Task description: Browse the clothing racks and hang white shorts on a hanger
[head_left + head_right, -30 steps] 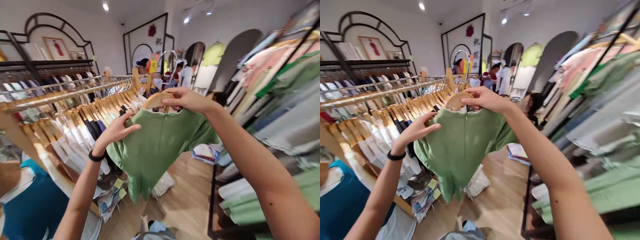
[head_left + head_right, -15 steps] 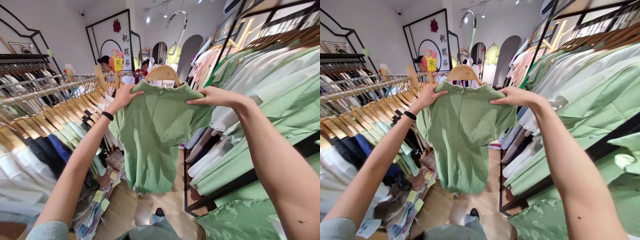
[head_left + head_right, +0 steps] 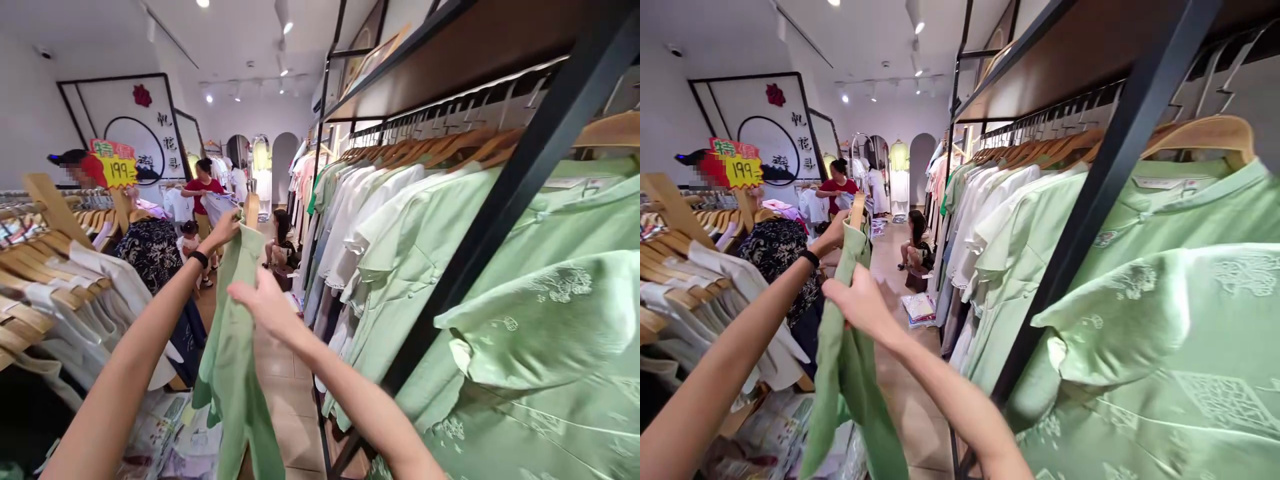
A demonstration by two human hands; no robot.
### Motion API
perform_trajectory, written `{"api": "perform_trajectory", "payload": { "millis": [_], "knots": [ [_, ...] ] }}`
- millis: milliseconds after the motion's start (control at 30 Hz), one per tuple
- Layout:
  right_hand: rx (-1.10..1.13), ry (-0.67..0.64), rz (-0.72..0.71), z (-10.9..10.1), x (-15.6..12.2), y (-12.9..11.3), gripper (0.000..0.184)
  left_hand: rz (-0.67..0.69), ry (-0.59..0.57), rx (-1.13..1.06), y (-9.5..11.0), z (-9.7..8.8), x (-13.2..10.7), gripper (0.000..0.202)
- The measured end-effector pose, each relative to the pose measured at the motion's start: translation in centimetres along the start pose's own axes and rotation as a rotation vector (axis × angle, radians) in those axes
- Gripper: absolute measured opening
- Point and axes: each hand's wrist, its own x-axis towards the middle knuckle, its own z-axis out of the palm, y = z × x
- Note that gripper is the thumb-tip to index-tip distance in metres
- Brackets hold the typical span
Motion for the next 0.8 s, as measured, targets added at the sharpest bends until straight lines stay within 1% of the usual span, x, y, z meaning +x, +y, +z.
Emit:
{"api": "perform_trajectory", "payload": {
  "millis": [67,100,167,200,267,300,333,367,433,467,500,567,600,633,667,733,767,800],
  "knots": [
    [-0.1,0.189,-0.045,1.5,0.5,0.9,0.012,0.012,-0.06,-0.033,1.5,1.2,0.9,0.03],
    [-0.147,0.258,-0.057,2.0,0.9,1.4,0.013,-0.006,-0.095,-0.053,2.3,1.2,1.2,0.032],
    [-0.215,0.346,-0.058,2.6,2.4,2.3,0.014,-0.125,-0.163,-0.104,3.7,0.4,1.2,0.041],
    [-0.24,0.379,-0.052,2.8,3.4,2.7,0.015,-0.203,-0.22,-0.138,4.3,-0.3,1.0,0.046],
    [-0.28,0.443,-0.036,3.0,5.6,3.8,0.02,-0.317,-0.393,-0.173,5.3,-1.8,0.1,0.055],
    [-0.302,0.467,-0.023,3.1,6.7,4.3,0.024,-0.316,-0.486,-0.142,5.7,-2.3,-0.4,0.055],
    [-0.326,0.485,-0.008,3.3,7.9,4.9,0.028,-0.269,-0.542,-0.067,6.0,-2.6,-0.8,0.054],
    [-0.352,0.498,0.004,3.4,8.9,5.4,0.032,-0.195,-0.541,0.047,6.1,-2.8,-1.2,0.05],
    [-0.399,0.498,0.02,3.5,10.3,6.1,0.037,-0.056,-0.422,0.292,6.0,-2.5,-1.4,0.041],
    [-0.407,0.472,0.024,3.5,10.7,6.3,0.039,-0.011,-0.359,0.378,5.7,-2.3,-1.2,0.037],
    [-0.403,0.413,0.016,3.2,10.8,6.4,0.039,0.014,-0.318,0.426,5.2,-2.1,-0.9,0.033],
    [-0.391,0.297,-0.033,1.8,10.4,6.2,0.034,0.047,-0.31,0.428,4.0,-1.9,0.3,0.03],
    [-0.391,0.29,-0.071,0.7,10.0,5.8,0.03,0.073,-0.318,0.402,3.3,-2.0,1.0,0.032],
    [-0.401,0.332,-0.12,-0.7,9.6,5.3,0.029,0.103,-0.321,0.373,2.6,-2.2,1.7,0.034],
    [-0.418,0.433,-0.174,-2.4,9.3,4.8,0.028,0.133,-0.328,0.342,2.0,-2.4,2.4,0.038],
    [-0.469,0.674,-0.297,-6.0,9.1,3.3,0.026,0.181,-0.343,0.28,1.2,-2.9,3.6,0.046],
    [-0.52,0.77,-0.363,-7.7,9.2,2.6,0.026,0.201,-0.351,0.249,1.1,-3.0,4.0,0.049],
    [-0.584,0.832,-0.419,-9.1,9.4,1.7,0.027,0.219,-0.361,0.22,1.1,-3.1,4.3,0.051]
  ]
}}
